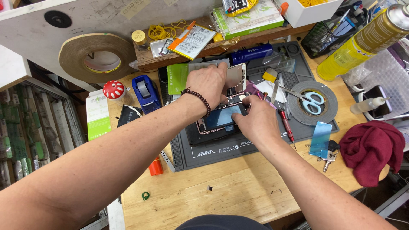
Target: The person sets aside two product boxes, applies blue tape to a phone screen assembly, and opens the phone by lifting the display from the frame. They then use a screwdriver to work on the internal components of the opened phone on a repair mat.
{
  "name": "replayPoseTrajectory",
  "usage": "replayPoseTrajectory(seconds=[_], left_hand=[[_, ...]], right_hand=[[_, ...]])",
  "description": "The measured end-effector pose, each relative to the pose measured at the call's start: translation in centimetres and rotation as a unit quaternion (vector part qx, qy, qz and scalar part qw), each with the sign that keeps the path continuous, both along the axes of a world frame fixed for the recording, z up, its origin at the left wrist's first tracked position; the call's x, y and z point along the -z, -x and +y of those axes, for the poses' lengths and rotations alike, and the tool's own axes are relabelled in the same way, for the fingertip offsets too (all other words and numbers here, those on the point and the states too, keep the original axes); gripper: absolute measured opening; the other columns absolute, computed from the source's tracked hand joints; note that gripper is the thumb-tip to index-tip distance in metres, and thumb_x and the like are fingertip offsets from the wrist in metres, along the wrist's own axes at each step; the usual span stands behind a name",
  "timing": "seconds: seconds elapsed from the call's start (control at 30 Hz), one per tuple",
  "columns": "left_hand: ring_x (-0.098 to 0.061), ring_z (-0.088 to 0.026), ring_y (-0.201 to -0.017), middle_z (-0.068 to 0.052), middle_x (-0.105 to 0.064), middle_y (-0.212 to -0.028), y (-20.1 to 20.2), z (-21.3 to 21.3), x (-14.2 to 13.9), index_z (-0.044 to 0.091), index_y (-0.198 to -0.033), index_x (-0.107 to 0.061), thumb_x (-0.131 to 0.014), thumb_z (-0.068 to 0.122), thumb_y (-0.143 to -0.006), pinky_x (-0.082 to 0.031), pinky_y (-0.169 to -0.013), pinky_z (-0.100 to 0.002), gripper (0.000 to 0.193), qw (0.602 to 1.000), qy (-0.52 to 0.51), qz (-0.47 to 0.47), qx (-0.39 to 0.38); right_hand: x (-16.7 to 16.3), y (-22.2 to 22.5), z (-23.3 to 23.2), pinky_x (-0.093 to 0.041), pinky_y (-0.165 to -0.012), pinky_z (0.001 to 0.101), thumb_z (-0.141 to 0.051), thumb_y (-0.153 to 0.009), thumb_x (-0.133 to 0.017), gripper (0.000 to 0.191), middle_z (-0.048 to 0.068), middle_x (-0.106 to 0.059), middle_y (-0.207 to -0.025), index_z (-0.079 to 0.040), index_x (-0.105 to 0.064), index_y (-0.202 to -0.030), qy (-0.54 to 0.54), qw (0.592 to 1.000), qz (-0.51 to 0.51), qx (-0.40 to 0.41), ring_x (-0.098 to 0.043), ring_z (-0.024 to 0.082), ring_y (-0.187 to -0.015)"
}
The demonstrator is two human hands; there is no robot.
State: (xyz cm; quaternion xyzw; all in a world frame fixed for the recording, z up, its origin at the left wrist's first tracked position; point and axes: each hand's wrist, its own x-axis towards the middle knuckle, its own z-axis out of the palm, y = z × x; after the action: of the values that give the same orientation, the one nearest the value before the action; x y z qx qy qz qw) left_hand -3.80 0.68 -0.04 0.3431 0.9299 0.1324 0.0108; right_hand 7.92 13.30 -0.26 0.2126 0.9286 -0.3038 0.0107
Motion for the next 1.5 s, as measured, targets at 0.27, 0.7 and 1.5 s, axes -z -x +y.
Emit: replayPoseTrajectory(seconds=[0.27, 0.7, 1.5], left_hand=[[-0.071, -0.036, -0.094, -0.019, -0.072, -0.093, 0.5, -0.2, 0.5, 0.001, -0.107, -0.056, -0.096, 0.028, -0.059, -0.056, -0.078, -0.045, 0.068, 1.0, -0.012, 0.012, 0.013], [-0.069, -0.039, -0.1, -0.023, -0.072, -0.101, 1.4, -0.8, -1.4, 0.003, -0.11, -0.064, -0.086, 0.025, -0.077, -0.054, -0.086, -0.047, 0.046, 0.996, -0.005, -0.084, -0.008], [-0.069, -0.006, -0.08, -0.003, -0.076, -0.097, 1.9, -6.2, 1.4, 0.008, -0.12, -0.067, -0.058, -0.009, -0.07, -0.057, -0.07, -0.024, 0.054, 0.875, -0.28, -0.395, -0.019]], right_hand=[[0.4, -1.1, -0.1, -0.056, -0.079, 0.0476, -0.022, -0.084, -0.076, 0.034, 0.007, -0.064, -0.12, -0.02, -0.074, -0.118, -0.125, 0.98, 0.072, -0.138, -0.07, 0.032, -0.097], [0.6, -1.4, -0.3, -0.057, -0.072, 0.0474, -0.024, -0.091, -0.067, 0.029, 0.004, -0.065, -0.119, -0.02, -0.073, -0.12, -0.164, 0.963, 0.085, -0.195, -0.071, 0.034, -0.089], [0.7, -1.3, -1.2, -0.058, -0.073, 0.0475, -0.02, -0.091, -0.067, 0.035, 0.01, -0.064, -0.117, -0.012, -0.068, -0.126, -0.225, 0.946, 0.082, -0.219, -0.069, 0.031, -0.098]])
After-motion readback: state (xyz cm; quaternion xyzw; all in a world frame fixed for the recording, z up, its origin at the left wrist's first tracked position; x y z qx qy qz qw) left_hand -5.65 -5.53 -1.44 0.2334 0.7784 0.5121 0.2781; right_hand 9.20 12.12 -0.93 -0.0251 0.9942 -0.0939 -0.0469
